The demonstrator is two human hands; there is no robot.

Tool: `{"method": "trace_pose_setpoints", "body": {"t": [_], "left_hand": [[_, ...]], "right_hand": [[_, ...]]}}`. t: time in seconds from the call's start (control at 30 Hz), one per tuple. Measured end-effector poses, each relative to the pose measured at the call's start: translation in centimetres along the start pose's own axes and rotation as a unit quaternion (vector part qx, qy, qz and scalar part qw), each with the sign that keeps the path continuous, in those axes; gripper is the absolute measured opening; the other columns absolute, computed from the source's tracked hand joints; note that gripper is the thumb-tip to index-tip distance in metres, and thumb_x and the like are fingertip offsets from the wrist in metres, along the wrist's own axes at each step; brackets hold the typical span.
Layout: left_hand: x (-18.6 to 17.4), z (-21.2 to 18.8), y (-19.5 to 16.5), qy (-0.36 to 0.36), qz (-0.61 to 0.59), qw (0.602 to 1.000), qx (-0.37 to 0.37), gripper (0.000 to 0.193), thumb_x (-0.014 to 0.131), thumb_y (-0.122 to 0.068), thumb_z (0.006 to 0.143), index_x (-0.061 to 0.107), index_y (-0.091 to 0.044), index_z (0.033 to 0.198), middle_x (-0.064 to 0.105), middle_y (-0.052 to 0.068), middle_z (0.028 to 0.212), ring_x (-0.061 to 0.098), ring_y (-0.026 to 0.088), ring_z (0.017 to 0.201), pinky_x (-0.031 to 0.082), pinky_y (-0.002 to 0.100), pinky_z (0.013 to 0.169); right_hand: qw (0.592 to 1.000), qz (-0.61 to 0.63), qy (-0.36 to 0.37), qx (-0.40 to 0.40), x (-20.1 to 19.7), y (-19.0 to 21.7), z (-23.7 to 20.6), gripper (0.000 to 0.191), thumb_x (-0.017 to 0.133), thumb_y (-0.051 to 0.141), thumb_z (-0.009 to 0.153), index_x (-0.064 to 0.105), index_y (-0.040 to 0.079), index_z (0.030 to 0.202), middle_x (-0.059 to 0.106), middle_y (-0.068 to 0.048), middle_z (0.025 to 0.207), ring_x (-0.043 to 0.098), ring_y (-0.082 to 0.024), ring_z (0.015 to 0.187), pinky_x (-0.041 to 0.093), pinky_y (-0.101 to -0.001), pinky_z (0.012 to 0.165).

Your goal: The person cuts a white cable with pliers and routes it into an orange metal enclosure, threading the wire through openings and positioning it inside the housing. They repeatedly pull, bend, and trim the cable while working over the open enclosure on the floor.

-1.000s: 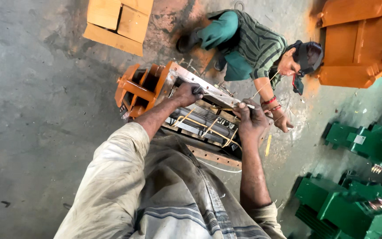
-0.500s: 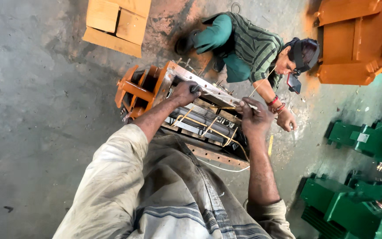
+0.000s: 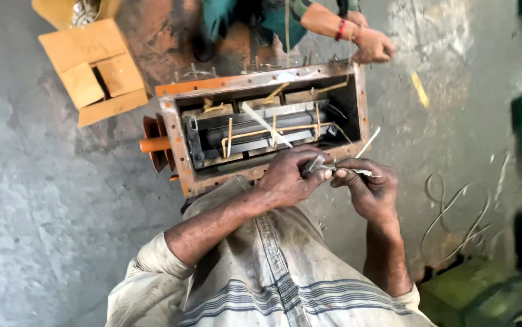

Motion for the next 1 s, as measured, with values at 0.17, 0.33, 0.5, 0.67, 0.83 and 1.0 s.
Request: {"method": "trace_pose_setpoints", "body": {"t": [0.17,0.33,0.5,0.67,0.83,1.0], "left_hand": [[9.6,0.7,1.8,0.122,0.023,0.992,-0.015,0.022,0.078,-0.029,0.092,0.076,-0.008,0.1,0.073,0.008,0.091,0.071,0.019,0.081,0.056,0.034,0.071],[18.0,-0.3,7.1,0.212,-0.058,0.941,-0.257,0.02,0.072,-0.026,0.091,0.074,-0.006,0.092,0.07,0.004,0.075,0.066,0.01,0.068,0.055,0.03,0.063],[24.5,-1.1,11.6,0.044,-0.269,0.883,-0.382,0.012,0.072,-0.012,0.087,0.07,-0.001,0.085,0.068,0.006,0.074,0.061,0.013,0.063,0.051,0.029,0.058],[28.1,-5.7,13.4,0.061,-0.297,0.835,-0.46,0.007,0.069,-0.007,0.084,0.067,0.0,0.086,0.068,0.009,0.076,0.062,0.015,0.064,0.052,0.03,0.06],[26.0,-7.9,14.5,0.125,-0.293,0.815,-0.484,0.011,0.066,-0.006,0.086,0.068,0.004,0.09,0.07,0.012,0.08,0.065,0.017,0.067,0.053,0.03,0.063],[21.5,-7.2,16.6,0.211,-0.256,0.823,-0.462,0.013,0.068,-0.013,0.093,0.069,0.0,0.095,0.069,0.008,0.081,0.064,0.013,0.066,0.056,0.03,0.063]], "right_hand": [[0.985,0.108,-0.115,0.067,-5.3,-6.2,-7.6,0.01,0.071,0.001,0.097,0.071,-0.005,0.105,0.074,-0.012,0.092,0.071,-0.016,0.076,0.062,-0.0302,0.068],[0.919,0.262,-0.246,0.16,-6.9,-12.8,-13.5,0.029,0.071,0.012,0.098,0.066,-0.003,0.122,0.074,-0.012,0.098,0.072,-0.019,0.078,0.063,-0.032,0.072],[0.936,0.158,-0.308,0.064,-5.5,-12.7,-17.5,0.049,0.077,0.021,0.09,0.05,0.001,0.126,0.06,-0.016,0.124,0.067,-0.026,0.106,0.059,-0.0349,0.089],[0.934,-0.174,-0.294,0.108,-3.1,-11.5,-21.2,0.049,0.071,0.001,0.072,0.06,-0.002,0.12,0.052,-0.023,0.122,0.064,-0.044,0.101,0.059,-0.0432,0.078],[0.905,-0.169,-0.263,0.289,2.4,-14.9,-28.4,0.037,0.071,0.003,0.077,0.065,0.008,0.113,0.055,-0.02,0.113,0.066,-0.039,0.09,0.055,-0.0473,0.074],[0.872,0.086,-0.224,0.427,9.8,-16.6,-39.0,0.025,0.077,0.014,0.087,0.068,0.008,0.109,0.068,-0.012,0.095,0.067,-0.023,0.089,0.054,-0.0375,0.081]]}}
Point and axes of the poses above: each hand's wrist, its own z-axis towards the middle knuckle, its own x-axis out of the palm, y = z × x, the point moved 4 cm from there along z, towards the middle knuckle
